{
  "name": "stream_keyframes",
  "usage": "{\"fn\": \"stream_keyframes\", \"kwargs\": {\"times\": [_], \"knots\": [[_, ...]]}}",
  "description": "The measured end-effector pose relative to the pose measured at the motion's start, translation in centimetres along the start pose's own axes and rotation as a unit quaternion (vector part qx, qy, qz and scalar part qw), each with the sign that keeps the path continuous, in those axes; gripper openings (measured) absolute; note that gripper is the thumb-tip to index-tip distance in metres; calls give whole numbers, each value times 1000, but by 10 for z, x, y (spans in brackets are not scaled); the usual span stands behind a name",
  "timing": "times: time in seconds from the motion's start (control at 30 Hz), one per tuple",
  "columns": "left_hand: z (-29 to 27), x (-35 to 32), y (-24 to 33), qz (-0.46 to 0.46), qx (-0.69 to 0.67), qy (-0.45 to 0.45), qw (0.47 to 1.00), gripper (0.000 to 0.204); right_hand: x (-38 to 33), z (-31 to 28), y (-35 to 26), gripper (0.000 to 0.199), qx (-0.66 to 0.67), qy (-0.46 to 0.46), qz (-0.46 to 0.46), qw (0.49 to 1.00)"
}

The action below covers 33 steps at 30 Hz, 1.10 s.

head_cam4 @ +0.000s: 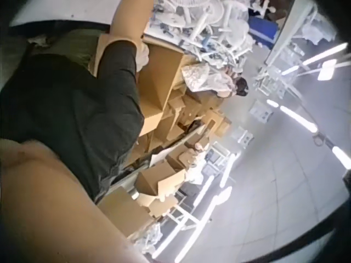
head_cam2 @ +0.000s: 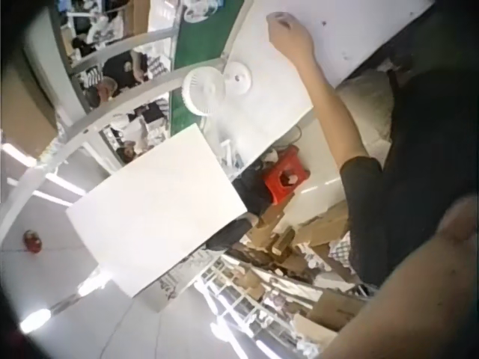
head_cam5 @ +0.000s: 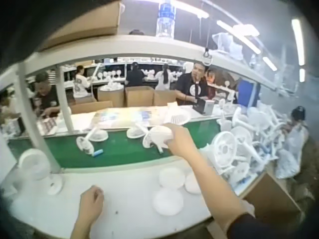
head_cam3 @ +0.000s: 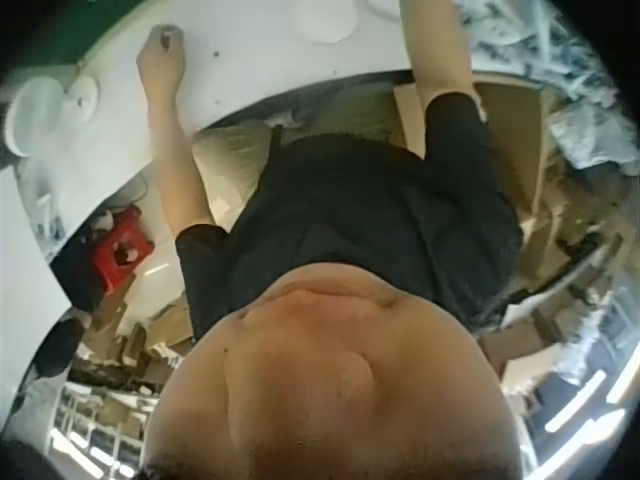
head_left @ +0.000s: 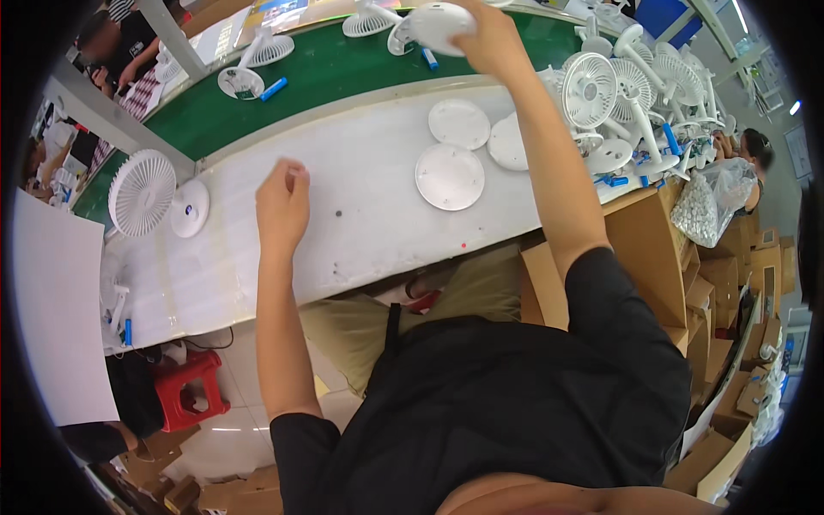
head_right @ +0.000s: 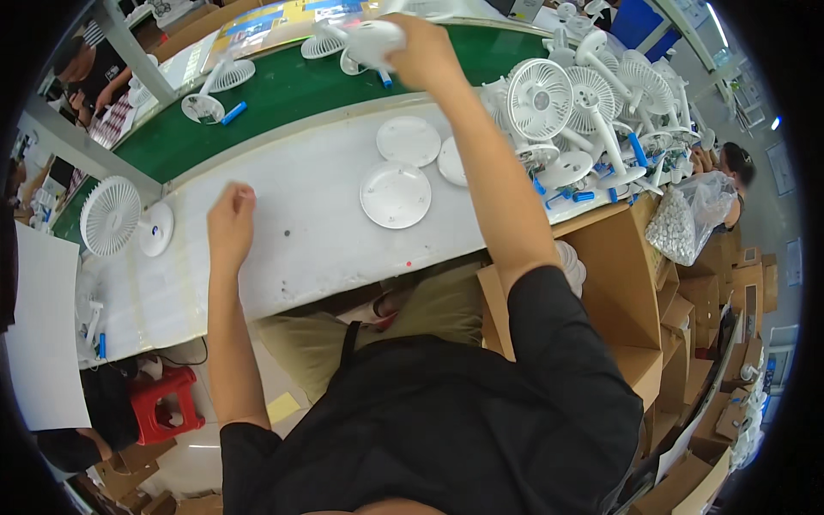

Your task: Assembling components of small portable fans at a workstation.

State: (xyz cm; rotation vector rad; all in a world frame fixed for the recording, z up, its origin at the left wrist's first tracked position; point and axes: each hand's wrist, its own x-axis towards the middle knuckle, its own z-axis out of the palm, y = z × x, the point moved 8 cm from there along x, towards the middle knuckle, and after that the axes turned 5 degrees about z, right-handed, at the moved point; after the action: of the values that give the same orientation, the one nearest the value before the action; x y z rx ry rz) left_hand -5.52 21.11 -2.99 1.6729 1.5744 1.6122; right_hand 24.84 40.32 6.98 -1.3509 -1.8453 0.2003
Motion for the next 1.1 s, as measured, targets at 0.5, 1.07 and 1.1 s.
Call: {"fn": "stream_keyframes", "kwargs": {"times": [0.5,1.07,1.1], "knots": [[4,-34,-63,-115,222,-60,966,7,93,131,102,35,-396,-29,-116,911],[3,-24,104,74,13,153,985,23,-134,46,-132,24,335,-130,52,932],[-2,-30,116,112,53,178,976,24,-147,42,-139,23,370,-104,55,921]]}}
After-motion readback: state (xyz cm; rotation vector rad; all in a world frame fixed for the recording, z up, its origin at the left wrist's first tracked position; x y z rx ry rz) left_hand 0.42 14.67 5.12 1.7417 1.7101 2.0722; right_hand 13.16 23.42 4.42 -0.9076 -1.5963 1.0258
